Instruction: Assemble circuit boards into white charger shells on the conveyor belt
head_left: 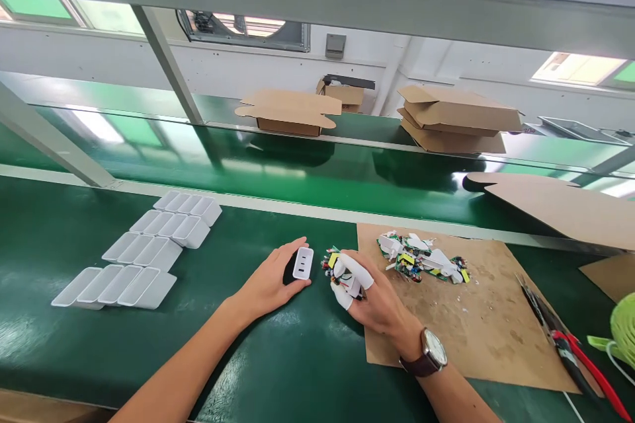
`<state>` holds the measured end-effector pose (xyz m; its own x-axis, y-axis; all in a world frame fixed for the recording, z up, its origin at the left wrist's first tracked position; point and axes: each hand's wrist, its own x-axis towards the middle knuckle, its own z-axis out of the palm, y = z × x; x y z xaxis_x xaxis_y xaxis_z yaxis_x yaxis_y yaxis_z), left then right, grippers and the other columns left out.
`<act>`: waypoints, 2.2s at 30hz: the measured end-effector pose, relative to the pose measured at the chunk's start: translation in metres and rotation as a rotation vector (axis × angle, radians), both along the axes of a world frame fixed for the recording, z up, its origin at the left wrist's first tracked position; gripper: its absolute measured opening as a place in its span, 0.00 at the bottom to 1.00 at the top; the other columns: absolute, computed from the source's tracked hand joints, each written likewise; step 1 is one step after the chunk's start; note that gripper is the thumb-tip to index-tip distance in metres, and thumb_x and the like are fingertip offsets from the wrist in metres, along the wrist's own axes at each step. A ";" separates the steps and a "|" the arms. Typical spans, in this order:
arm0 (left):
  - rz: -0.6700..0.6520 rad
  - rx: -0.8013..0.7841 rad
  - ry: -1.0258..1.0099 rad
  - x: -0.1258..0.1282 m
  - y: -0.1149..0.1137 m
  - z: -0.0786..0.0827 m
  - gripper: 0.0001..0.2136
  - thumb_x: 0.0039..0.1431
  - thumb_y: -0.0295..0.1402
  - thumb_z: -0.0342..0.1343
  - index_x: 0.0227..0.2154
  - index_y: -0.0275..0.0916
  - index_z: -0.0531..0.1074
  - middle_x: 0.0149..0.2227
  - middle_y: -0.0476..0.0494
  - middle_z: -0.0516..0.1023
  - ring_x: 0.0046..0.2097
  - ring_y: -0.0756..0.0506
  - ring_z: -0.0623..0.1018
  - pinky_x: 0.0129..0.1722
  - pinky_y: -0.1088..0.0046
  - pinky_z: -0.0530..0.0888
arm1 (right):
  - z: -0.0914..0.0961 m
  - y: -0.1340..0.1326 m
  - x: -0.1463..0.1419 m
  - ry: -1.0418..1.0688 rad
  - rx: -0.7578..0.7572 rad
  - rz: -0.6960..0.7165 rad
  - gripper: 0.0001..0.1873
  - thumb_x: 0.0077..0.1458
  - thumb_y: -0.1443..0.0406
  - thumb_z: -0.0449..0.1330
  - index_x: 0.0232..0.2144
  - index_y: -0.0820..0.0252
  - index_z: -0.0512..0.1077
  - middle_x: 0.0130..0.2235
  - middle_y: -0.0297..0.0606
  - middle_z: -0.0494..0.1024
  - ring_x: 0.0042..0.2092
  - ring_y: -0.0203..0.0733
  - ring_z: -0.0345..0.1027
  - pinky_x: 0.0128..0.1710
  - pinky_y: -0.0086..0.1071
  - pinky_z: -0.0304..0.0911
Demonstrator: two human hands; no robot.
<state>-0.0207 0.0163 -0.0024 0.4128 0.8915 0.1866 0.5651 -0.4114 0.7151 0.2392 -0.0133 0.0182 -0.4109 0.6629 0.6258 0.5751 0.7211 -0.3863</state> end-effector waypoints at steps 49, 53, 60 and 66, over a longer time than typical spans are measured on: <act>-0.118 0.435 0.061 0.011 -0.009 0.003 0.31 0.66 0.24 0.54 0.68 0.44 0.53 0.59 0.36 0.75 0.59 0.38 0.73 0.57 0.53 0.75 | -0.003 -0.012 -0.015 0.053 -0.056 0.061 0.40 0.60 0.72 0.59 0.70 0.52 0.50 0.54 0.49 0.77 0.50 0.49 0.78 0.47 0.42 0.79; -0.126 0.437 0.051 0.011 -0.009 0.004 0.31 0.65 0.23 0.55 0.68 0.44 0.54 0.59 0.37 0.75 0.60 0.38 0.72 0.58 0.55 0.75 | -0.004 -0.012 -0.014 0.039 -0.069 0.056 0.39 0.61 0.72 0.59 0.70 0.52 0.50 0.54 0.49 0.77 0.50 0.50 0.78 0.48 0.43 0.78; -0.117 0.401 0.048 0.011 -0.009 0.004 0.32 0.64 0.23 0.56 0.68 0.45 0.54 0.58 0.37 0.75 0.59 0.38 0.72 0.57 0.56 0.75 | -0.009 -0.010 -0.014 0.069 -0.122 0.062 0.38 0.61 0.71 0.59 0.69 0.53 0.51 0.55 0.50 0.77 0.52 0.51 0.77 0.50 0.45 0.77; -0.122 0.356 0.046 0.009 -0.009 0.001 0.31 0.64 0.25 0.56 0.68 0.44 0.54 0.59 0.37 0.74 0.60 0.38 0.71 0.59 0.54 0.74 | -0.010 -0.011 -0.012 0.062 -0.153 0.046 0.38 0.62 0.69 0.60 0.70 0.52 0.51 0.56 0.50 0.76 0.51 0.50 0.77 0.50 0.45 0.77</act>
